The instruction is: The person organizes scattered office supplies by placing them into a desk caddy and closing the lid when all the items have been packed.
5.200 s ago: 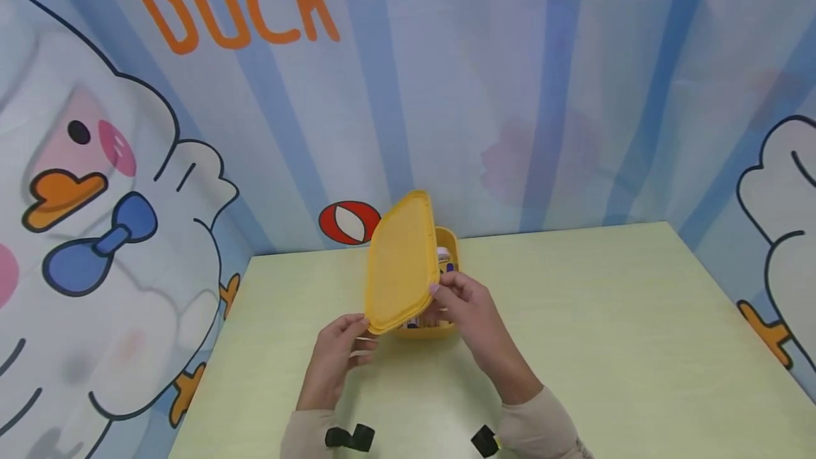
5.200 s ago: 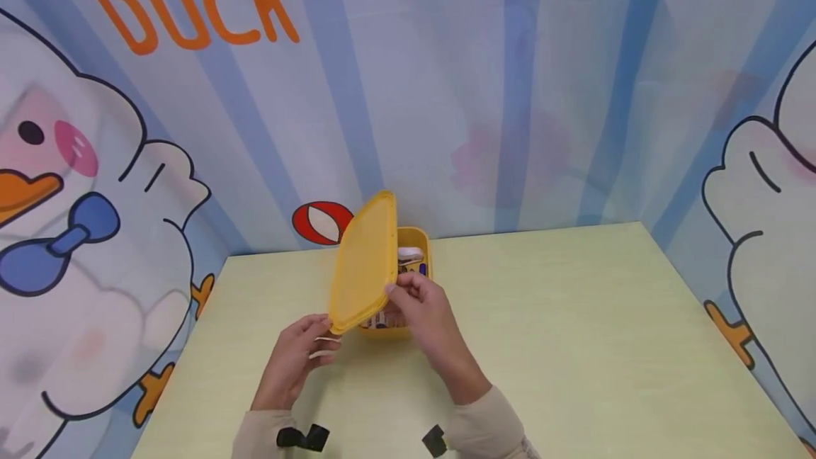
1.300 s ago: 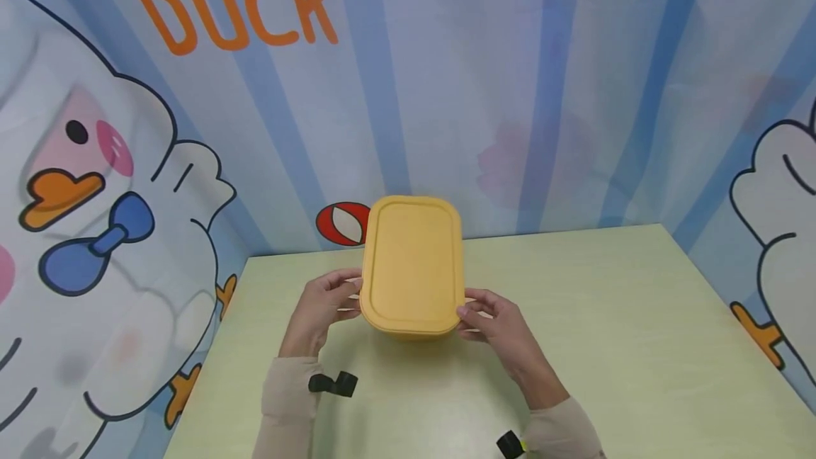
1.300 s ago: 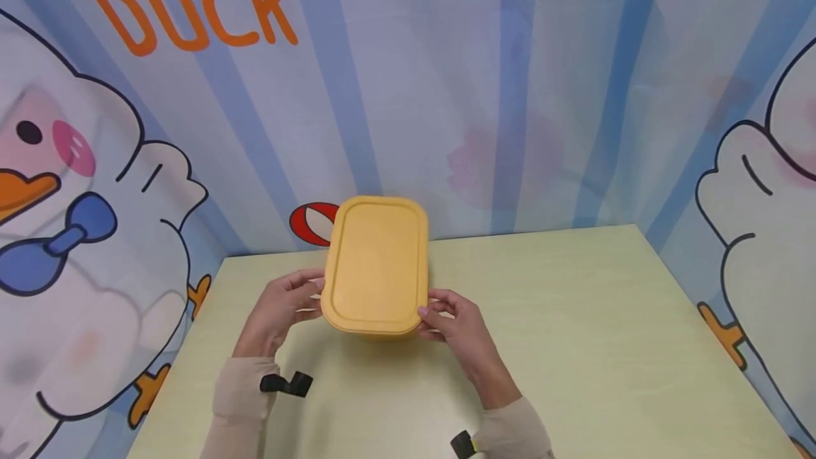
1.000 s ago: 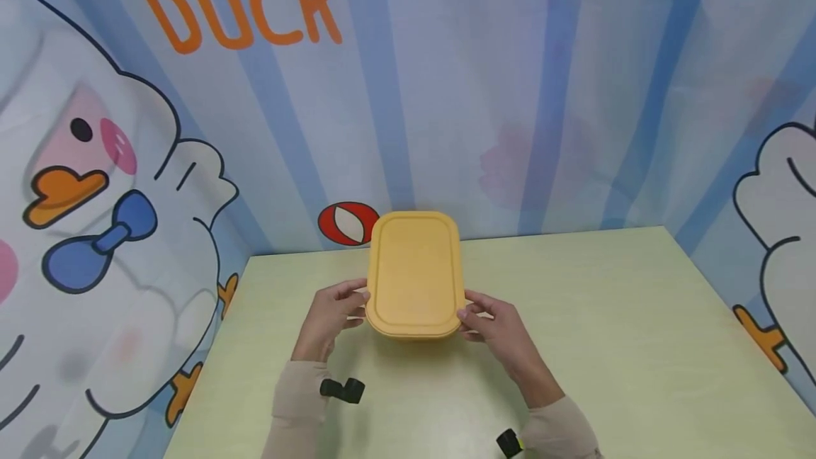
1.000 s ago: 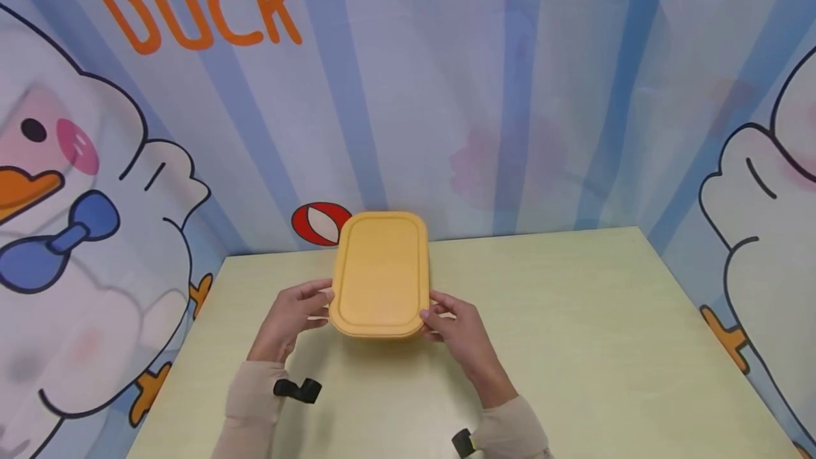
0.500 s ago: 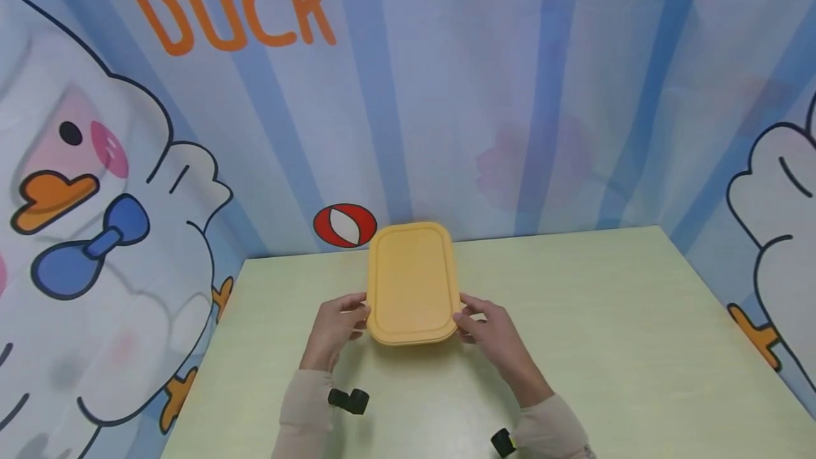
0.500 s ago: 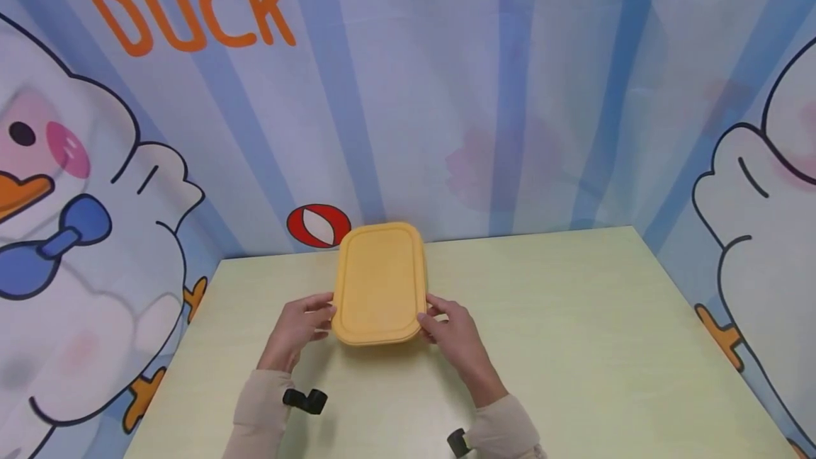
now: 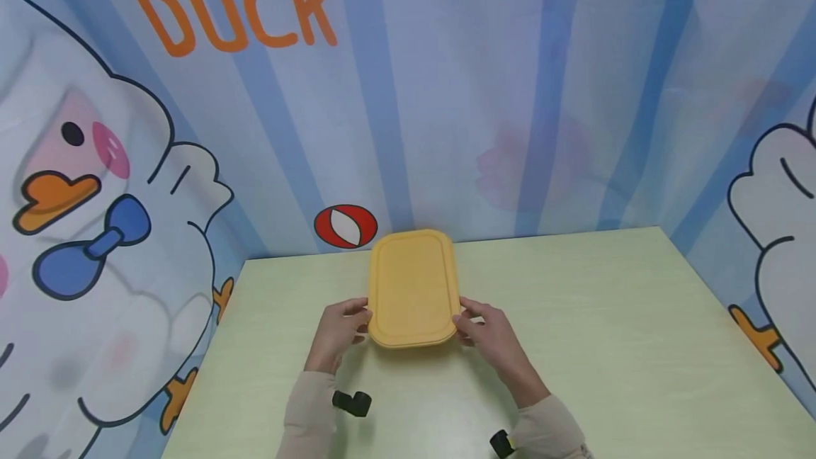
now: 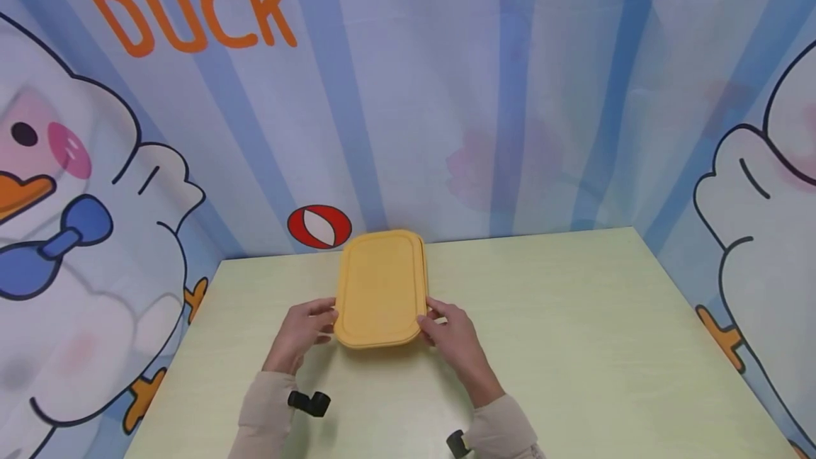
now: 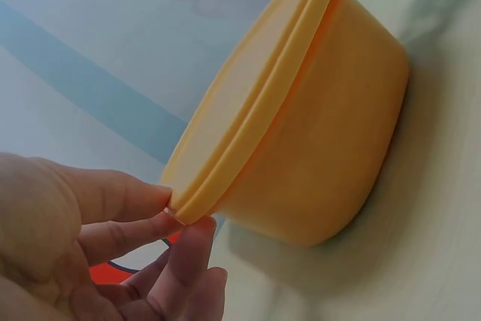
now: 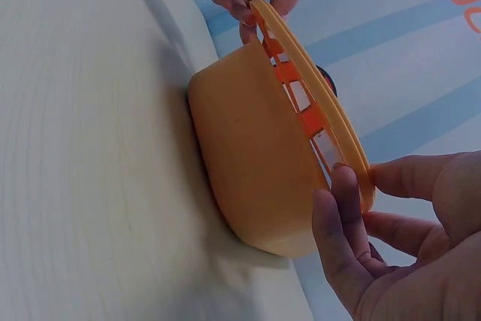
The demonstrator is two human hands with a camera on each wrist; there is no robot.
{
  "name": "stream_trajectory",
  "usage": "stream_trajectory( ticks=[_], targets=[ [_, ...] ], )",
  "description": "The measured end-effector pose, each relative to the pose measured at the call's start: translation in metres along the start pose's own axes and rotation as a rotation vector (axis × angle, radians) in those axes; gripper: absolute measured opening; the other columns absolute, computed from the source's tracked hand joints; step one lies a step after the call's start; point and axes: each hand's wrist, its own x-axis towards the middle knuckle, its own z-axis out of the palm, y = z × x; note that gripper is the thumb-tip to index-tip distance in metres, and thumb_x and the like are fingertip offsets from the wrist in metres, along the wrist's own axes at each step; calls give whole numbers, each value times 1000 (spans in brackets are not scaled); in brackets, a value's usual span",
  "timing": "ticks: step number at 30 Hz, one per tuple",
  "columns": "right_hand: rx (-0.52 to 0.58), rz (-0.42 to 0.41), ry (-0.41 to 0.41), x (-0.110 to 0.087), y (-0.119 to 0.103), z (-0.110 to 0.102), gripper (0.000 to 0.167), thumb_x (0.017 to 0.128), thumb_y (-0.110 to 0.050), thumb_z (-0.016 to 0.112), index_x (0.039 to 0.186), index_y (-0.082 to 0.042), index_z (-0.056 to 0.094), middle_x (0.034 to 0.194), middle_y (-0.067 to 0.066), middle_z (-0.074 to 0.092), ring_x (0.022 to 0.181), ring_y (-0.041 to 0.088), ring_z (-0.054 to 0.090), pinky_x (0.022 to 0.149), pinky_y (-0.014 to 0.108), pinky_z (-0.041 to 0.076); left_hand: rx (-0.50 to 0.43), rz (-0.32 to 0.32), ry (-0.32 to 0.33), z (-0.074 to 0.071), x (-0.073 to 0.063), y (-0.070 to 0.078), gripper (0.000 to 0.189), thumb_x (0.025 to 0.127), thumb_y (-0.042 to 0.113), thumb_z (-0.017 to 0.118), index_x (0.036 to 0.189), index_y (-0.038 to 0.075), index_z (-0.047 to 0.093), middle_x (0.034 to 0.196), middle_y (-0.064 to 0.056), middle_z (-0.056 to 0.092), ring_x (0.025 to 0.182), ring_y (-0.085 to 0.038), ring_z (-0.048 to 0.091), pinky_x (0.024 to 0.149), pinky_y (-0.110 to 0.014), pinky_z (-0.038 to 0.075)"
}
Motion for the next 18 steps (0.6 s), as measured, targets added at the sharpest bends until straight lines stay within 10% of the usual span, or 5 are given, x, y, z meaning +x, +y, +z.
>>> stream_trajectory(
  ticks=[18],
  targets=[
    [-5,27,3,2,4,-1,49,98,-11,64,145,-1,53,101,11,60,83,25,68,73,35,61,4,-16,-9,8,4,-1,33,100,12,63,132,7,66,113,-10,70,85,-20,67,69,-30,55]
  ],
)
